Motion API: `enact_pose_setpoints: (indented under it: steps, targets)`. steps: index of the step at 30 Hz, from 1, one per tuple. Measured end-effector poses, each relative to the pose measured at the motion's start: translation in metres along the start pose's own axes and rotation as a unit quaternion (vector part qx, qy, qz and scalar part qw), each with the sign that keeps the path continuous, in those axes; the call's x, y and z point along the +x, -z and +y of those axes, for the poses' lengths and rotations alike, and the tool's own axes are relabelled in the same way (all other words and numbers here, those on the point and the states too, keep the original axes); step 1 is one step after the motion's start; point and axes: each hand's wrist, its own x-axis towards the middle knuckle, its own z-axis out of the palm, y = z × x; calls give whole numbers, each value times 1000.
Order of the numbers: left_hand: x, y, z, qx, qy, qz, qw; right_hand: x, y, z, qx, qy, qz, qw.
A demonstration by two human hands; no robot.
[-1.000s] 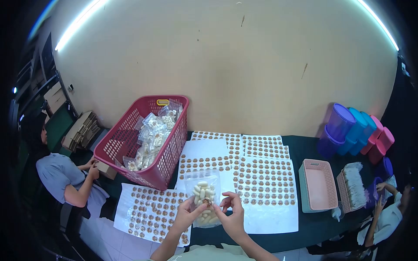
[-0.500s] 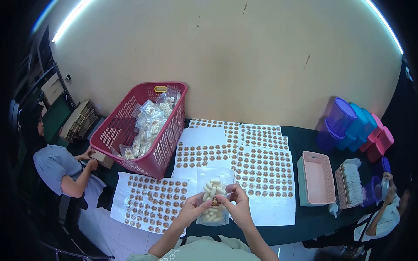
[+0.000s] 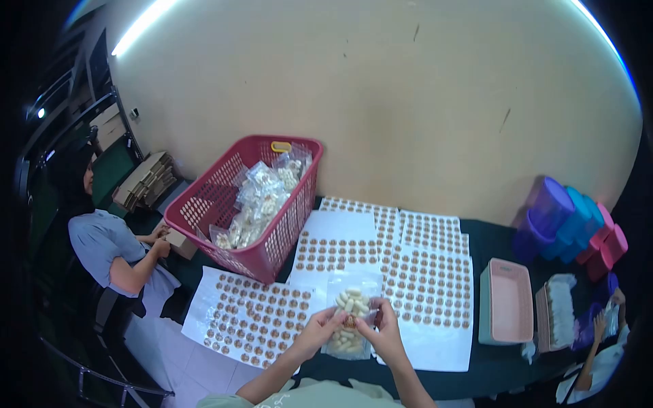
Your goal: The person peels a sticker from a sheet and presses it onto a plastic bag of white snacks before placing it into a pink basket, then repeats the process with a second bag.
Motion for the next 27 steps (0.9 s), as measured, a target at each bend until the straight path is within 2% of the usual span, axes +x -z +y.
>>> enact_pose_setpoints:
  steps: [2, 5, 11, 12, 13, 15, 18, 19, 21, 24, 27]
  targets:
    - [-3, -4, 9, 24, -6, -31, 999, 0, 3, -7, -44, 18, 2, 999]
    - [1, -3, -3, -9, -34, -38, 999, -3, 3, -10, -27, 1, 3, 1000]
    - [0, -6, -5, -3, -32, -20, 999, -6, 5, 10, -28, 11, -20, 999]
    - [0, -10, -1, -2, -16, 5, 1000, -12, -3, -8, -44, 23, -31, 998]
    - [-3, -12, -1, -3, 5, 31, 1000, -14, -3, -5, -33, -9, -28, 999]
    - [-6, -7, -11, -6, -21, 9, 1000, -15, 2, -4, -57, -6, -46, 997]
    - [-5, -4, -17, 10, -12, -21, 1000, -18, 3, 25, -1, 15, -21, 1000]
    - [-7, -5, -20, 26, -40, -33, 998, -20, -2, 25, 16, 0, -12, 1000]
    - [-15, 3, -23, 32, -10, -36, 999, -24, -4, 22, 34, -64, -17, 997]
    - [-20, 16, -28, 49, 42, -27, 998, -24, -6, 34, 77, -105, -31, 991]
    - [-26, 14, -33, -8, 6, -5, 1000, -28, -19, 39, 94, -114, 1, 989]
